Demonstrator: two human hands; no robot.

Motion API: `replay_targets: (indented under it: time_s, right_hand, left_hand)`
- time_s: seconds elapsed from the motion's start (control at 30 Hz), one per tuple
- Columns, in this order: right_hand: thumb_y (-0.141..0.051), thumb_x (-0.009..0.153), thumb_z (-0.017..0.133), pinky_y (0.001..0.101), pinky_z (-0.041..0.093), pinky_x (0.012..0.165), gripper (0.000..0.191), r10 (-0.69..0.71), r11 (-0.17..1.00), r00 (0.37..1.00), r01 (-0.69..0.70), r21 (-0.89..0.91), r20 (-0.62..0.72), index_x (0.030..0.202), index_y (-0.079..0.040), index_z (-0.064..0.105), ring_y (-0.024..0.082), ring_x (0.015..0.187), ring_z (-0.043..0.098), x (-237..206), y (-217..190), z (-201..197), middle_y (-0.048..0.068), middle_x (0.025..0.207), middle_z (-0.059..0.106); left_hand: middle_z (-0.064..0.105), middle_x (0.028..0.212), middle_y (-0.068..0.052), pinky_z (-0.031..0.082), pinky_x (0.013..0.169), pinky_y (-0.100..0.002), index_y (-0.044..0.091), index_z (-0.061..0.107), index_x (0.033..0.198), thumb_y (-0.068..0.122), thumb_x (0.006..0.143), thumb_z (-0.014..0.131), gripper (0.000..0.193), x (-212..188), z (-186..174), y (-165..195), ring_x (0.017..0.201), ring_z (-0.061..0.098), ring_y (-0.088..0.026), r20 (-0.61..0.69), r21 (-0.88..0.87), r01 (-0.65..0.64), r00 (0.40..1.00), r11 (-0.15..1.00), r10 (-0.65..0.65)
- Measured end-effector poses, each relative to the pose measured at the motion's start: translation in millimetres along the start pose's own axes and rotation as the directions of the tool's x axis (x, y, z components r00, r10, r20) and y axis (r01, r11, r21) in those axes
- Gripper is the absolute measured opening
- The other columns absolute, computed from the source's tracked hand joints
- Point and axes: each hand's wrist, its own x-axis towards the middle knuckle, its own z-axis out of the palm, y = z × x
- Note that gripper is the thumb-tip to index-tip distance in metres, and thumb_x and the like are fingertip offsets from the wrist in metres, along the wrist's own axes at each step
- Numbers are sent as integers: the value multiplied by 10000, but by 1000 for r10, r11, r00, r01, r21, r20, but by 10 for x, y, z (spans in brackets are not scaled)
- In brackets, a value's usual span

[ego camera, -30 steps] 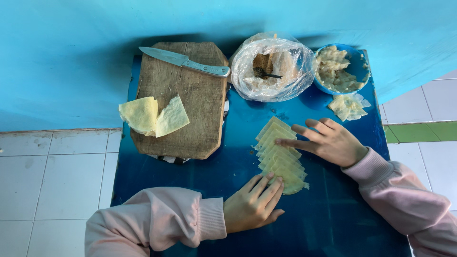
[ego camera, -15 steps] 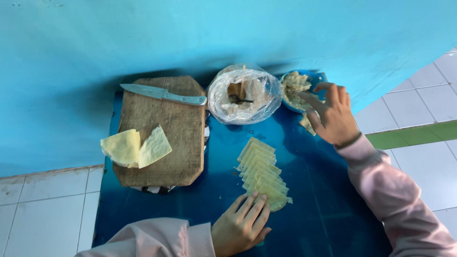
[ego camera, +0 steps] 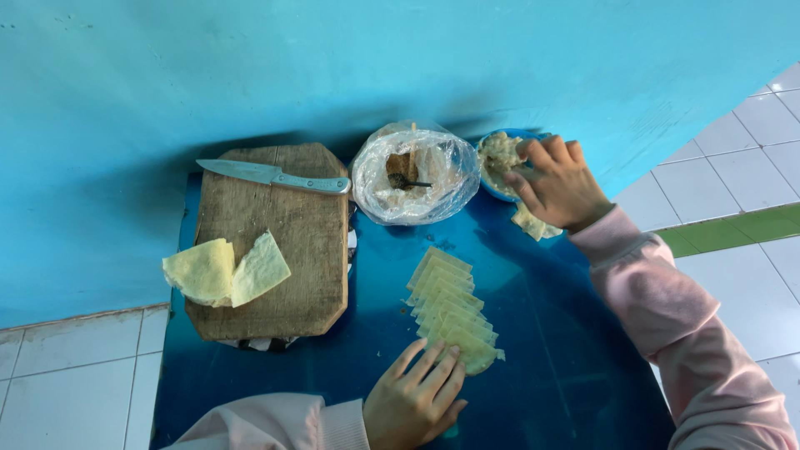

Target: The person spoons brown filling from a plastic-lined bowl onto thin pastry wrappers, folds the wrappers over the filling into triangular pockets by hand, and stacks the folded pieces in a row on the table. A knife and a bowl of filling sit on a cutting board beside the work area.

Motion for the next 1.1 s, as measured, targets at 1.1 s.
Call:
replay_targets:
  time_s: [1.1]
  right_hand:
    - [-532,1010,421,410,421,919,501,-350,927,937,346,148,4,1448,-351,585,236,1122,482,-438,-1139,-186,36,1259,513]
  left_hand:
    - [657,1314,-267,452,1160,-452,-113,628,1278,401,1032,592,572,110,-221,-234,1247,651,-351,-113,144,189,978,971,-174]
